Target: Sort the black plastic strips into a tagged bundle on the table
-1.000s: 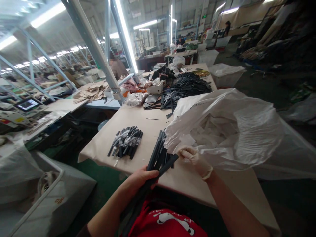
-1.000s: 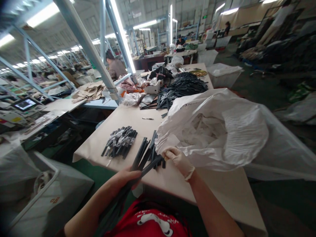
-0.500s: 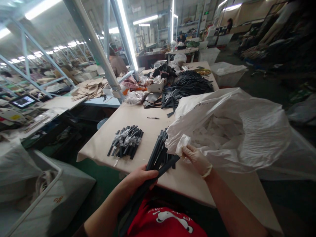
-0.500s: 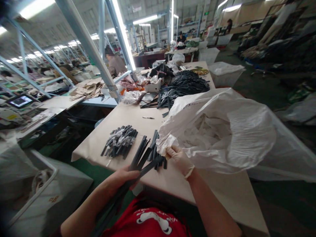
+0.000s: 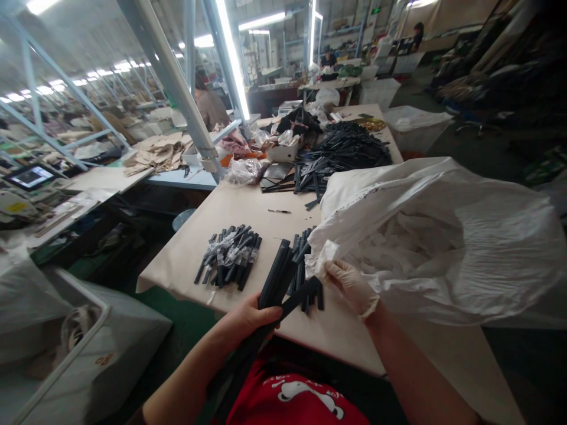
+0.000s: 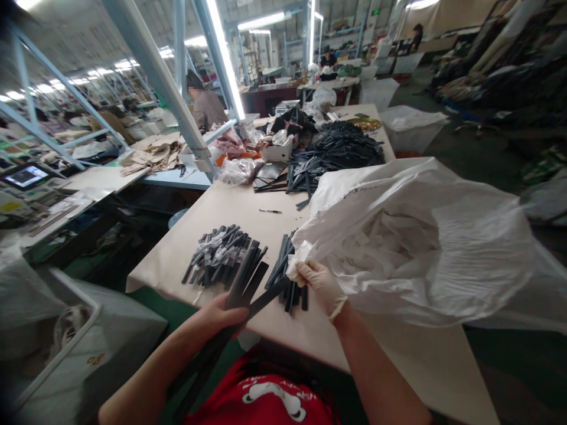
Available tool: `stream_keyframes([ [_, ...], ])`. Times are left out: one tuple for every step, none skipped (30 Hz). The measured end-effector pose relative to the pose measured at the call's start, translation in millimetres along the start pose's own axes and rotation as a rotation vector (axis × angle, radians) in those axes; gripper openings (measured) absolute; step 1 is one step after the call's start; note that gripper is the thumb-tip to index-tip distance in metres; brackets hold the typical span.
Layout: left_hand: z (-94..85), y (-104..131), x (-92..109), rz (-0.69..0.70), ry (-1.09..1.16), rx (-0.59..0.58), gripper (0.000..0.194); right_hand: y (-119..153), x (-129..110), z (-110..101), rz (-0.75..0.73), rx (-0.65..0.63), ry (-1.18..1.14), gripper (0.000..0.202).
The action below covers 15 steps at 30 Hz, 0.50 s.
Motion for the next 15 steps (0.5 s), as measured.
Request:
stream_keyframes([
  [-3.6,0.3,1.3,-0.006,0.008,-0.016,0.035,-4.9,2.3,1.6,0.010,0.004,-0.031,0.031],
  [-7.0,0.1,2.6,-0.009,0.018,-0.031,0.036,-9.2,4.7,3.9,0.023,0.002,-0.053,0.030],
  [-10.2,-0.7,3.7,-0.012,0.032,-0.044,0.036,-13.0,7.0,6.8,0.036,-0.002,-0.066,0.030],
  [-13.4,-2.2,4.5,-0.014,0.044,-0.052,0.037,-16.2,9.1,10.0,0.047,-0.006,-0.071,0.030],
  [-16.7,-4.3,5.0,-0.016,0.056,-0.055,0.037,-19.0,10.9,13.2,0.052,-0.010,-0.068,0.031],
  [-20.3,-6.7,4.8,-0.021,0.066,-0.053,0.037,-21.5,12.7,16.3,0.056,-0.012,-0.060,0.032],
  [-23.8,-9.2,4.4,-0.025,0.078,-0.055,0.037,-23.7,14.4,19.0,0.060,-0.013,-0.049,0.033],
  [-27.1,-11.7,3.8,-0.027,0.089,-0.062,0.036,-25.7,16.0,21.3,0.063,-0.015,-0.037,0.034],
  [-30.3,-14.0,3.2,-0.028,0.096,-0.072,0.035,-27.3,17.5,23.3,0.065,-0.019,-0.023,0.035],
  [-33.6,-16.0,2.6,-0.027,0.100,-0.080,0.034,-28.6,18.9,24.9,0.070,-0.026,-0.007,0.035],
  [-36.9,-17.7,2.3,-0.026,0.098,-0.084,0.033,-29.4,19.7,26.0,0.071,-0.032,0.009,0.035],
  [-40.3,-18.9,2.1,-0.025,0.089,-0.081,0.032,-29.8,19.9,26.7,0.069,-0.038,0.028,0.035],
  [-43.5,-19.7,2.2,-0.028,0.075,-0.071,0.032,-29.6,19.4,27.3,0.064,-0.047,0.049,0.036],
  [-46.3,-20.1,2.4,-0.033,0.059,-0.058,0.032,-28.9,18.5,27.9,0.058,-0.055,0.070,0.036],
  [-48.1,-20.1,3.0,-0.039,0.046,-0.049,0.032,-27.8,17.4,28.5,0.051,-0.059,0.086,0.037],
])
Point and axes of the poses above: each hand's wrist, its own y-axis away from the middle knuckle, its own z-axis out of the palm, x = y × z, the point moved 5 cm from there along -y, towards the middle knuckle, and after that the axes turned 5 degrees about -y, right-handed, at the moved point
